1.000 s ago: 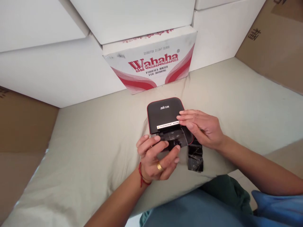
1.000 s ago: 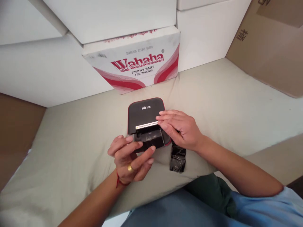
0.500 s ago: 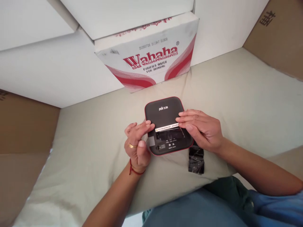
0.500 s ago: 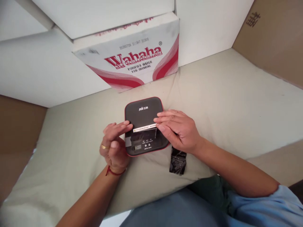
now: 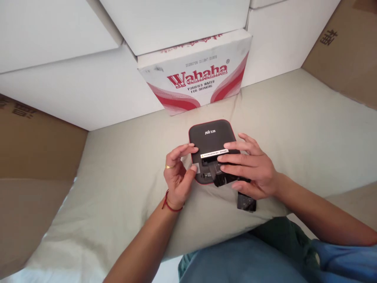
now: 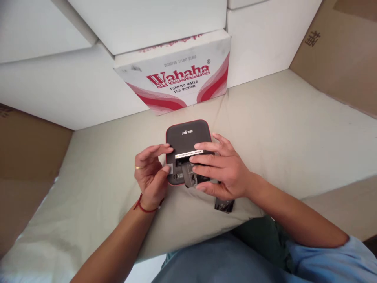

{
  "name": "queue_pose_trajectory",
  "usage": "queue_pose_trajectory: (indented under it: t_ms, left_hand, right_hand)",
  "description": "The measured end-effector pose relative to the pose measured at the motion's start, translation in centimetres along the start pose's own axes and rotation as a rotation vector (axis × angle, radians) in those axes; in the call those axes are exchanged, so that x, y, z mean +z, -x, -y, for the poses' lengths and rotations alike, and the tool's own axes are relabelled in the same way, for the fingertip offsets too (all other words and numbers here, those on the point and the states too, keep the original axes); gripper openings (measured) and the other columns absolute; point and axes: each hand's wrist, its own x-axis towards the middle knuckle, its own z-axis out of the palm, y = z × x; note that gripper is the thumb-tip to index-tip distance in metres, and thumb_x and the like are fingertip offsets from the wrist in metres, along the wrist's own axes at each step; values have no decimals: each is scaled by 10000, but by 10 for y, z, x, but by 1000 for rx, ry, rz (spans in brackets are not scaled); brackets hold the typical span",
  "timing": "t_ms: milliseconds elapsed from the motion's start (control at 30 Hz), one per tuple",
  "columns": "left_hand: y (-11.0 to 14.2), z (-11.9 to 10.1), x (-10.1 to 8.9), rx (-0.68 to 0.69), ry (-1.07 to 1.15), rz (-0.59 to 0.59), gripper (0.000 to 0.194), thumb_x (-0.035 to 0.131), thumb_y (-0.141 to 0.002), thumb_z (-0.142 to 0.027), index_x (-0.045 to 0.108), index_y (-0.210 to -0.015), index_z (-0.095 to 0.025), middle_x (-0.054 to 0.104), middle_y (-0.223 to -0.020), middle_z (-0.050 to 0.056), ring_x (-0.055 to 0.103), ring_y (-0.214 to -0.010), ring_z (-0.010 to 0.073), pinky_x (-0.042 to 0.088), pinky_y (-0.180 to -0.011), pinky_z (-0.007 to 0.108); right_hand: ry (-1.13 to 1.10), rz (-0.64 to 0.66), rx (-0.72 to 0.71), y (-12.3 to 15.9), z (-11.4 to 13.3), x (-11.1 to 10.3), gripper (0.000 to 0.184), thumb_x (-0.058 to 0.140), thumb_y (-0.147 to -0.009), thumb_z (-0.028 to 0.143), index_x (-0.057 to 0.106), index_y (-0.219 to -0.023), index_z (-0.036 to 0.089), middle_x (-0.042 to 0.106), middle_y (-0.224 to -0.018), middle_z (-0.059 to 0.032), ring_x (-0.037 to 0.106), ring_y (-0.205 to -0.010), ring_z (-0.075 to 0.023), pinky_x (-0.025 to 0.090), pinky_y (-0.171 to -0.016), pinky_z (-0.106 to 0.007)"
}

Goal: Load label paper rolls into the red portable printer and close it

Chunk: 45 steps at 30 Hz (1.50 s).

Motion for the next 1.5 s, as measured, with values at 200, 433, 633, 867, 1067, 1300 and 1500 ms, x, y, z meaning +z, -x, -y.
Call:
queue_pose_trajectory:
  t_ms: [200,433,633,867,1067,1300,1500]
  left_hand:
    - [-2,12,-2,-358,294,89,1034,987,-799,-539,458,-1687,-575,379,-1896,-69,168,-1859,339,170,-1523,551]
    - [2,14,2,-533,477,173,1137,943,-846,-504,274,-1759,-619,200,-1976,-108,51,-1884,322,149,-1539,566]
    - [2,21,10,-486,507,151,1145,959,-806,-534,312,-1749,-582,193,-1978,-84,64,-1880,347,180,-1532,558]
    - [3,37,15,-417,543,184,1051,945,-815,-584,405,-1714,-511,324,-1925,-20,250,-1830,369,222,-1509,567]
    - [2,45,15,-407,518,214,1073,939,-803,-661,403,-1716,-487,345,-1904,5,274,-1803,387,233,-1493,590]
    - [2,50,15,-363,473,242,1060,888,-840,-687,366,-1739,-480,344,-1898,9,287,-1792,389,247,-1485,600]
    - [-1,47,14,-393,526,228,1060,948,-801,-643,431,-1712,-476,377,-1890,-3,319,-1779,379,268,-1477,569]
  right_hand:
    - [8,17,-50,6,6,-8,354,684,-1099,406,836,-1329,184,910,-1258,-127,783,-1317,-313,645,-1205,-564]
    - [8,39,-85,0,18,-13,278,685,-1101,308,822,-1207,90,907,-1154,-190,842,-1108,-305,751,-962,-473]
    - [7,45,-58,-13,26,-16,216,664,-1119,288,816,-1099,136,910,-1060,-157,859,-998,-276,738,-914,-421]
    - [281,473,611,-92,20,-19,355,522,-1172,291,857,-1094,203,904,-1090,-88,857,-1016,-257,615,-863,-355]
    - [625,1036,699,-141,2,14,307,614,-1067,201,861,-1249,193,879,-1236,-211,838,-1151,-393,562,-815,-400]
    - [630,996,746,-134,-3,23,307,608,-1057,201,803,-1292,174,851,-1321,-227,826,-1190,-401,567,-832,-402]
    - [432,741,796,-120,26,-12,314,626,-1090,278,705,-1380,188,858,-1280,-133,816,-1068,-322,539,-806,-378]
